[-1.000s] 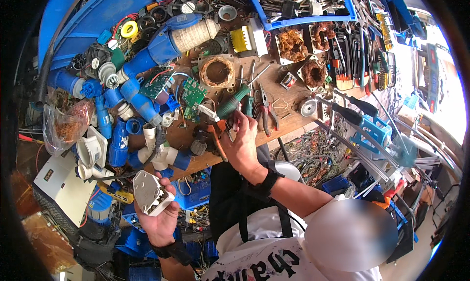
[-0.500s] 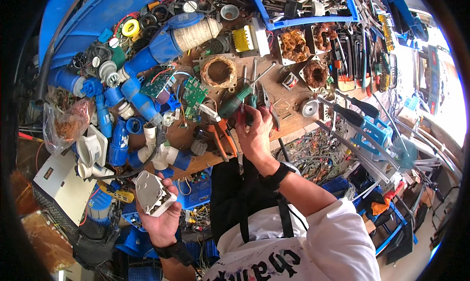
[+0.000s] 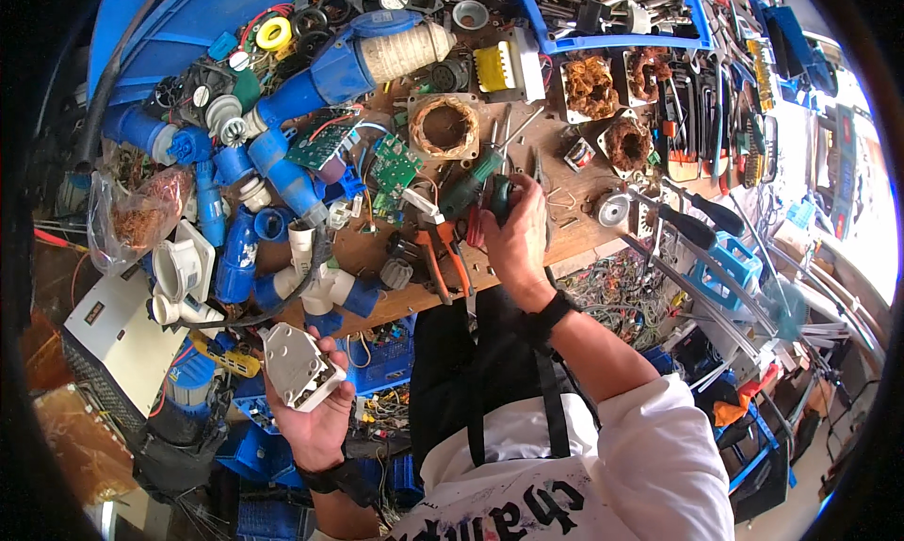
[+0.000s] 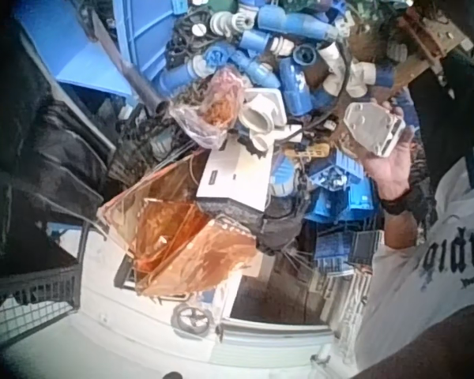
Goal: The person uses a screwdriver to pry open a white plastic electrical component, then uses pliers to remove internal parts. The person repeatedly pries and pulls at the component's interior throughout the clip.
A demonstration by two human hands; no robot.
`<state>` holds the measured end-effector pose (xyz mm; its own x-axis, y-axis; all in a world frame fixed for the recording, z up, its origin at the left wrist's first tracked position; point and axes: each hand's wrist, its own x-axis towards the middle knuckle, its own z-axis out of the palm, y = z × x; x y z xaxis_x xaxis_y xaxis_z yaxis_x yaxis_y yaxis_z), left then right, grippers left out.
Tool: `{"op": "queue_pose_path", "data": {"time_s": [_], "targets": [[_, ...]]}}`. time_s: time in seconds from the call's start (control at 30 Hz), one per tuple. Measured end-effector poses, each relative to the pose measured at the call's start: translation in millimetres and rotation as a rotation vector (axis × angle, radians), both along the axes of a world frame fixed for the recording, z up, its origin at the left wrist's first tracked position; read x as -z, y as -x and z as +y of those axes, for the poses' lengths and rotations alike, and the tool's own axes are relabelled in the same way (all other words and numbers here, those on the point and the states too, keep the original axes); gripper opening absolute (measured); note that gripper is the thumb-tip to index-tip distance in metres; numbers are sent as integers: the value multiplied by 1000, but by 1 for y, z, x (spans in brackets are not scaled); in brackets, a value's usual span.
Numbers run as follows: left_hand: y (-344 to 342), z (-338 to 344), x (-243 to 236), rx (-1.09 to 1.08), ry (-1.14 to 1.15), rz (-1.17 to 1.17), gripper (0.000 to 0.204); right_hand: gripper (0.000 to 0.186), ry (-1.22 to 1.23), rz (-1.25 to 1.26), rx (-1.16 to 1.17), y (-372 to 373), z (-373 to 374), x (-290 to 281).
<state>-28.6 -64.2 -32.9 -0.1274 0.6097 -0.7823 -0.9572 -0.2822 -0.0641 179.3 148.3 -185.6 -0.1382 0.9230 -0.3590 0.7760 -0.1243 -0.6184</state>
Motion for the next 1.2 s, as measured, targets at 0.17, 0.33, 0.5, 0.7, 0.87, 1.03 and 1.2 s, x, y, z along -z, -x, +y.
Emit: {"op": "queue_pose_path", "data": {"time_s": [0.17, 0.33, 0.5, 0.7, 0.87, 1.03, 1.2], "targets": [[-2, -1, -10, -39, -22, 0, 68, 55, 366, 250, 221, 1, 9, -25], [-6, 4, -28, -122, -131, -52, 75, 36, 669, 448, 395, -6, 7, -113], [-15, 40, -80, -34, -259, 50, 63, 50, 818, 599, 139, -39, -9, -234], [-44, 74, -150, 51, -347, 268, 58, 48, 510, 495, -496, -69, -11, -369], [-67, 95, -203, 124, -459, 377, 57, 37, 333, 467, -611, -91, -1, -448], [-88, 107, -254, 215, -377, 522, 60, 35, 48, 525, -675, -121, 3, -476], [-111, 116, -285, 295, -420, 634, 61, 33, -72, 603, -743, -153, 10, -493]]}}
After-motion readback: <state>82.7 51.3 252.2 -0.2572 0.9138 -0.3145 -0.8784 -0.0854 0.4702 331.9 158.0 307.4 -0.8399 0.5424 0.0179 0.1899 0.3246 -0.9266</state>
